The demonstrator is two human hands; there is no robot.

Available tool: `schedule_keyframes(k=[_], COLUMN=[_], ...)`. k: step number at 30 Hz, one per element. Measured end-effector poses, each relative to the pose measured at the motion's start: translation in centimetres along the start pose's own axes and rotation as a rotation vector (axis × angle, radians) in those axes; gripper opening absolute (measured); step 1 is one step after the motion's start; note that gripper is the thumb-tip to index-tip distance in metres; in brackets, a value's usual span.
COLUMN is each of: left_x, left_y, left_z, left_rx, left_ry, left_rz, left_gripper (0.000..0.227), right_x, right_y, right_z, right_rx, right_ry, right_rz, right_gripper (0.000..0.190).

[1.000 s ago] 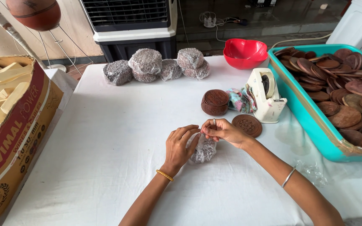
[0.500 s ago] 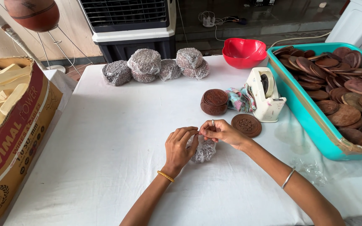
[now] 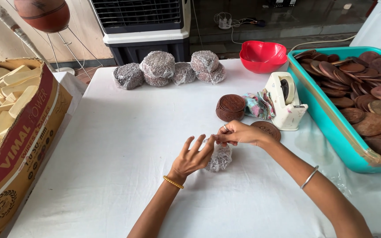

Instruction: The recorder uses a cloth to wipe and clean small wooden bowls and matching lids on a workshop table.

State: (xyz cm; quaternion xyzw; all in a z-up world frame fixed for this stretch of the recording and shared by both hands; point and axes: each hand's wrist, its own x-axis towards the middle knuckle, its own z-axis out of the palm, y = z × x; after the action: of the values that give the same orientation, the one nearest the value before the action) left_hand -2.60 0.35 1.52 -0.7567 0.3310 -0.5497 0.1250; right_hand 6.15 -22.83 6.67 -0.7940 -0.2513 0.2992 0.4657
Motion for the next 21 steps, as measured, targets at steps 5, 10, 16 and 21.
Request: schedule_keyframes(k=[5, 10, 16, 21], left_x=[-1.2, 1.7, 0.0, 0.2], left_y=[1.0, -0.8, -0.9, -0.8], left_z=[2.5, 0.0, 2.5, 2.1], left_rx=[-0.155, -0.738, -1.408, -1.361], left_ry=[-0.061, -0.308, -0.630, -0.648], left_rz=[-0.203, -0.878, -1.140, -1.167], left_gripper=[0.017, 0.031, 0.052, 0.057], right_x=[1.1, 1.0, 1.2, 0.7], right_y=[-0.6, -1.0, -0.7, -1.7], right_z=[-0.3, 0.0, -0.5, 0.3], right_rx=[-0.291, -0.331, -0.035, -0.075], right_ry=[0.124, 0.161, 0.088, 0.030], right_rz=[-0.067, -0.093, -0.126, -0.119], right_gripper=[0.032, 0.031, 0.030, 0.030])
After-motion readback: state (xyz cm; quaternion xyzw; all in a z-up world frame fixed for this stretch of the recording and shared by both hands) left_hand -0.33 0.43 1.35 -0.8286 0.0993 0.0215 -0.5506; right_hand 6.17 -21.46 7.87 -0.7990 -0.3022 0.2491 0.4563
